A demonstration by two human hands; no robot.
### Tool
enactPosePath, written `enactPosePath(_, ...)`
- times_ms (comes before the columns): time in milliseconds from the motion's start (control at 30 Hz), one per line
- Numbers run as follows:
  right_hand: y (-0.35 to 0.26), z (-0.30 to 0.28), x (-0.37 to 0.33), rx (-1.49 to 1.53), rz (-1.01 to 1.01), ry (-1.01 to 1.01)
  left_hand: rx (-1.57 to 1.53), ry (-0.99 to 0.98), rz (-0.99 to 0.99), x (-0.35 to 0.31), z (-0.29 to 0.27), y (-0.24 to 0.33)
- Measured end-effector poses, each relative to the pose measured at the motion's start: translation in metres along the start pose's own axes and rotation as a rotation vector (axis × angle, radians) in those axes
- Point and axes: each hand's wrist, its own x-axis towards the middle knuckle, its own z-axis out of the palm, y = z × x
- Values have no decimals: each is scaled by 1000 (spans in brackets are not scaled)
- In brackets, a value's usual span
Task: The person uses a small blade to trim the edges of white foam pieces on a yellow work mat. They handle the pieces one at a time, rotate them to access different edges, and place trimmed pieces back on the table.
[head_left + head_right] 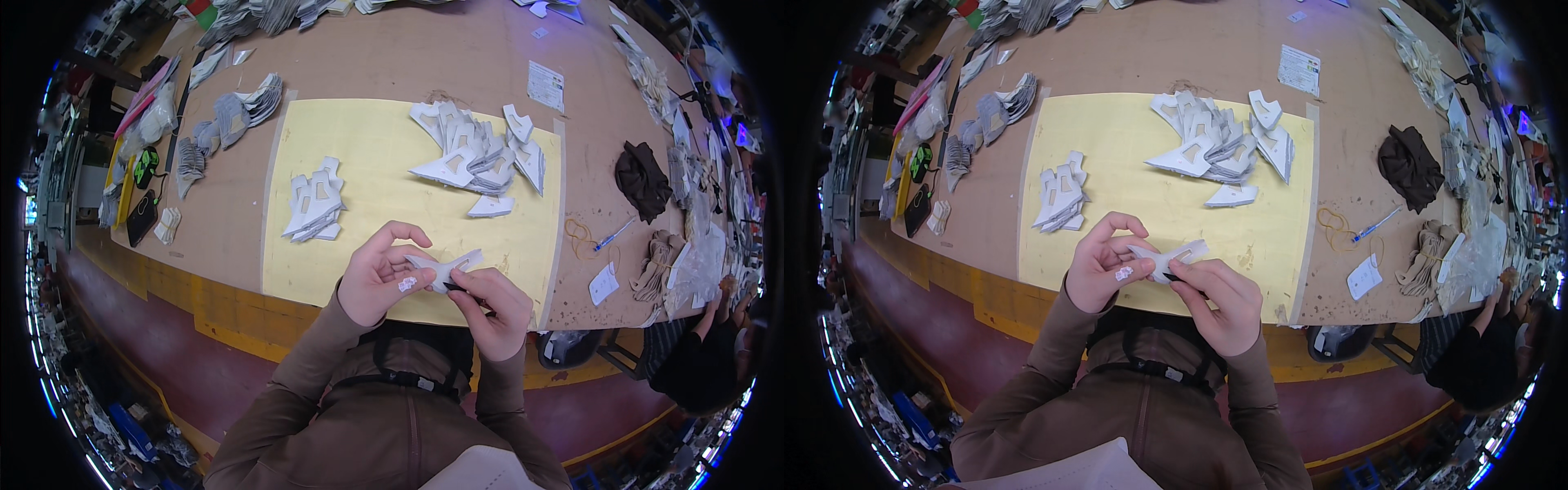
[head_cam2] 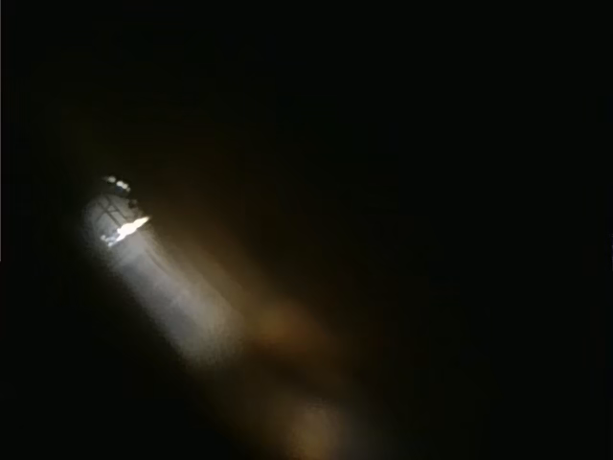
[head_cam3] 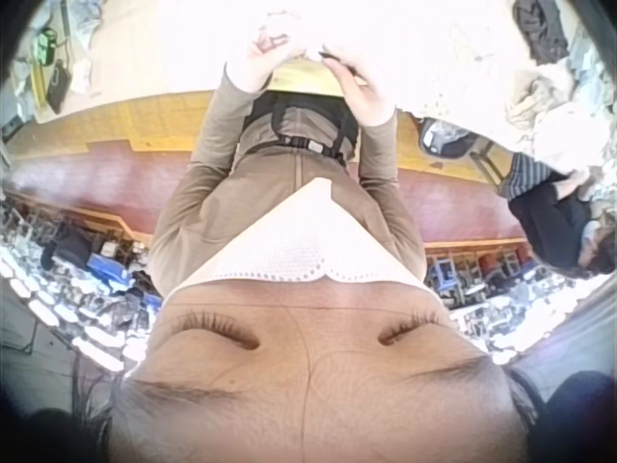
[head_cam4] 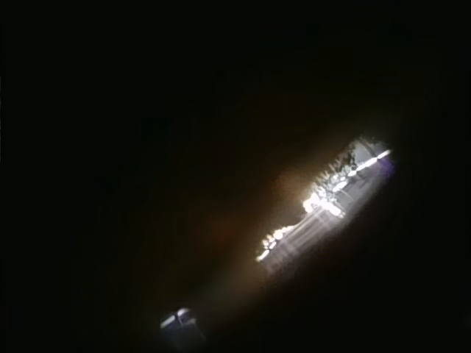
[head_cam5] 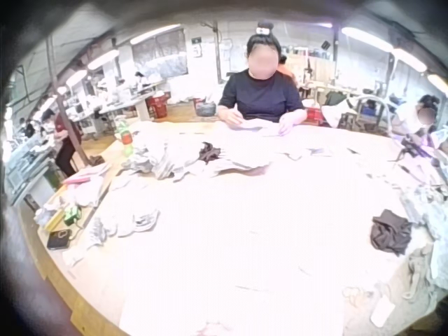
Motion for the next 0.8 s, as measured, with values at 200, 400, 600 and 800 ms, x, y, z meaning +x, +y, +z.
enactPosePath(200,-1,1,-4,24,82,27,17,-22,36,-1,1,-4)
enactPosePath(400,-1,-2,-2,41,42,-1,113,-126,106,-4,-4,-2)
enactPosePath(600,-4,-1,-5,120,185,14,219,-199,180,-4,-5,1)
enactPosePath(800,-6,-1,-5,142,165,29,222,-177,164,-4,-3,1)
